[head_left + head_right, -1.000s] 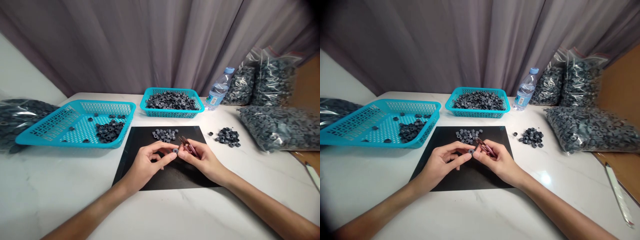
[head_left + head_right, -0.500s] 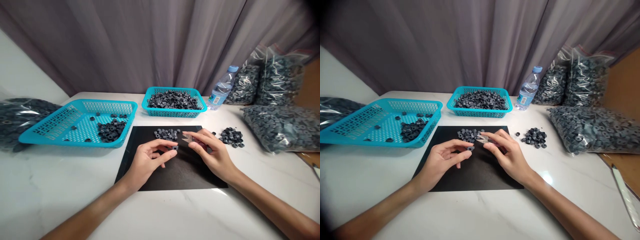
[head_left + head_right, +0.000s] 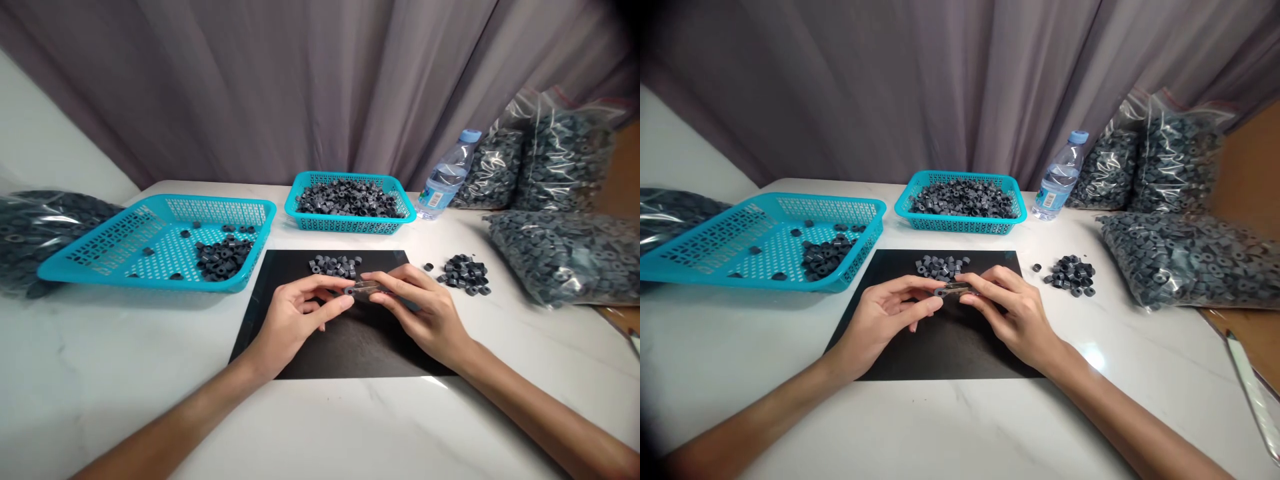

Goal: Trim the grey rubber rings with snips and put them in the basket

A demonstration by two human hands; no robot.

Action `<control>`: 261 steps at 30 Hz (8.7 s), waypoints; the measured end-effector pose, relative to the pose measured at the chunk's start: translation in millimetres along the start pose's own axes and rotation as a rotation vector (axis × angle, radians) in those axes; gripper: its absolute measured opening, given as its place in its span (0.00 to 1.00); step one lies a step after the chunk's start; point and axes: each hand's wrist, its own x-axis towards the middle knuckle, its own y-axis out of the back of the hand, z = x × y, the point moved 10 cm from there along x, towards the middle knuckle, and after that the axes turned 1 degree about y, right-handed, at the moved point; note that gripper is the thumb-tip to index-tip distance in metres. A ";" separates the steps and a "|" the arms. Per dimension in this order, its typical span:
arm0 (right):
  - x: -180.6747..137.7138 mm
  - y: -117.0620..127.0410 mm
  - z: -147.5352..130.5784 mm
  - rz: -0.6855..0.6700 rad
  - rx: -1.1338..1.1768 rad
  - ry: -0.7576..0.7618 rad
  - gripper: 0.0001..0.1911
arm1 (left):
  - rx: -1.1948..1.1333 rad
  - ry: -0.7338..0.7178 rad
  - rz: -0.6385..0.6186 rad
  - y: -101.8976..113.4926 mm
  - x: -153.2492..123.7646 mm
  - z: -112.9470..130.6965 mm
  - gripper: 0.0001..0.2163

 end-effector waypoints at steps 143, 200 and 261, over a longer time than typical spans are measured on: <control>-5.1 -31.2 25.5 -0.036 0.600 -0.512 0.13 | 0.013 0.053 -0.027 -6.3 0.8 -2.1 0.11; -2.9 4.6 -20.3 0.057 -0.308 0.234 0.14 | 0.102 -0.063 -0.013 -2.1 0.7 7.1 0.08; -3.3 5.8 -24.3 0.037 -0.345 0.269 0.16 | 0.059 -0.022 -0.055 -5.5 0.1 7.6 0.07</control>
